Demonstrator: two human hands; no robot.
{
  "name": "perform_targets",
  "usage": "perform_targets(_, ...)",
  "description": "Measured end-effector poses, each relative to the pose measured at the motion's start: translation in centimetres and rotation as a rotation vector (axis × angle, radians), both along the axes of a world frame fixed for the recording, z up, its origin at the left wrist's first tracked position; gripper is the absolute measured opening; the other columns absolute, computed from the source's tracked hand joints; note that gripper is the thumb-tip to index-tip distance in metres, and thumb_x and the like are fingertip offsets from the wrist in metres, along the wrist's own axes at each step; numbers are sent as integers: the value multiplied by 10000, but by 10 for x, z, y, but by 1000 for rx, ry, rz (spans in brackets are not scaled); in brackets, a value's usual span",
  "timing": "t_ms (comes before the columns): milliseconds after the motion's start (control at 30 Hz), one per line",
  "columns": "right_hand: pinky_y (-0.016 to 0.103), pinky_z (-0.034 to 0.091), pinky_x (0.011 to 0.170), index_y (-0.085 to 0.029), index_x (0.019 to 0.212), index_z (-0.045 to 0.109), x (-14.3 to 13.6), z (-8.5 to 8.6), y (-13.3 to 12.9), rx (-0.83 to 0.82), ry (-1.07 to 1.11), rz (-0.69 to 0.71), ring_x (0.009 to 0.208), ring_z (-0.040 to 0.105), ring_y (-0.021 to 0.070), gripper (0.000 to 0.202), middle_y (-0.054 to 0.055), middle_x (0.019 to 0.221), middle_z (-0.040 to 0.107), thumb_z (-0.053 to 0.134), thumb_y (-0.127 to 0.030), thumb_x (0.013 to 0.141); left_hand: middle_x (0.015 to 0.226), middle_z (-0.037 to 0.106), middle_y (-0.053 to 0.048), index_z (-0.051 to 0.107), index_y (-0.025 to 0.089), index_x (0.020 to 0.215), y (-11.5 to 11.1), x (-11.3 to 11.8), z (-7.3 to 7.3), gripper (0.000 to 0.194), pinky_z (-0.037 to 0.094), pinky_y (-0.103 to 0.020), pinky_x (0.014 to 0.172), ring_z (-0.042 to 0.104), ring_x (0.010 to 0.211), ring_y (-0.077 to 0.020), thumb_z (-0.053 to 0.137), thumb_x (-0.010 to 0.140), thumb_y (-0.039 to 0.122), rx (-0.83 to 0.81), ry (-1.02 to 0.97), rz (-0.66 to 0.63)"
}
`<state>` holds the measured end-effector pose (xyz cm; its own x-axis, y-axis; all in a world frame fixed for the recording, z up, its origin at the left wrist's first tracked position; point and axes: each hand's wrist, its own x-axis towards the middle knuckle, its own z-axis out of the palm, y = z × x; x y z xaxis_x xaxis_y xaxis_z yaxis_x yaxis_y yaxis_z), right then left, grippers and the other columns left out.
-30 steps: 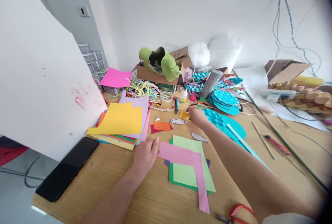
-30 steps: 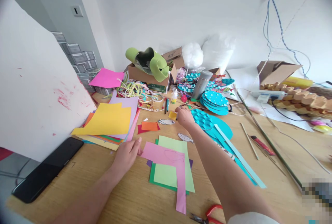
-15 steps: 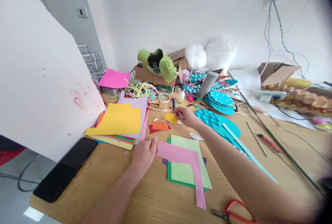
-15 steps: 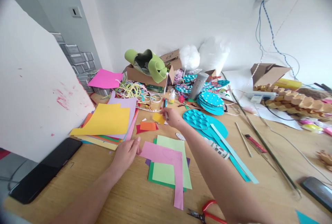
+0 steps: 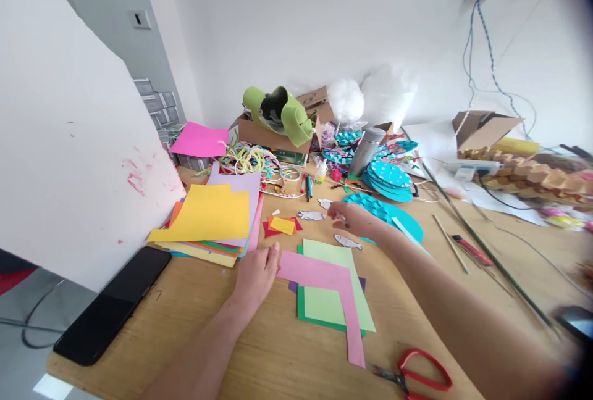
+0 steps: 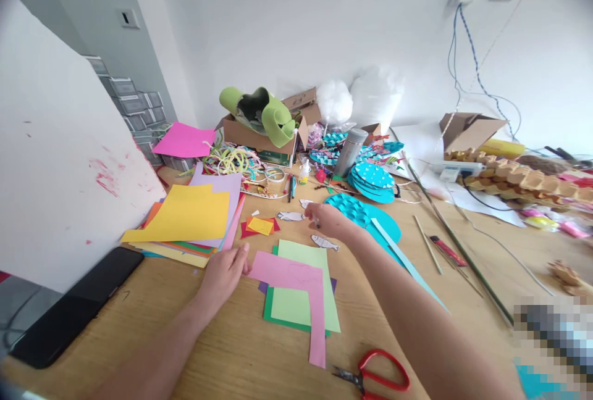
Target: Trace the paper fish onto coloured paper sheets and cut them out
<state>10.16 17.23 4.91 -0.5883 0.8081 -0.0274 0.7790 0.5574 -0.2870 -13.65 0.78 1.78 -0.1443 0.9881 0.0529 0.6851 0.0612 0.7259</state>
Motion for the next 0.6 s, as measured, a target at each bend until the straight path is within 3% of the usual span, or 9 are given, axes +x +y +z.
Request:
perform_targets(167, 250, 412, 611, -193, 912, 621, 36, -9, -12, -64, -129, -8, 793, 636, 213, 280, 65, 887, 687, 679, -98, 655, 582, 664, -46, 511, 222, 512, 0, 0, -1, 553, 411, -283, 655, 641, 625, -190, 247, 925, 478, 17, -29, -6)
perform_targets(467, 258, 421, 675, -190, 984, 606, 33, -16, -14, -72, -193, 27, 919, 617, 242, 379, 73, 973, 671, 681, -77, 631, 602, 675, -45, 510, 226, 507, 0, 0, -2, 549, 412, -285, 661, 641, 644, -193, 270, 920, 495, 0, -43, 14)
perform_targets(600, 249, 420, 630, -193, 983, 599, 34, -13, -15, -125, -192, 32, 848, 634, 220, 358, 67, 938, 679, 671, -84, 650, 616, 679, -50, 508, 224, 513, 0, -1, -1, 542, 410, -290, 670, 642, 655, -195, 266, 921, 486, -3, -53, 7)
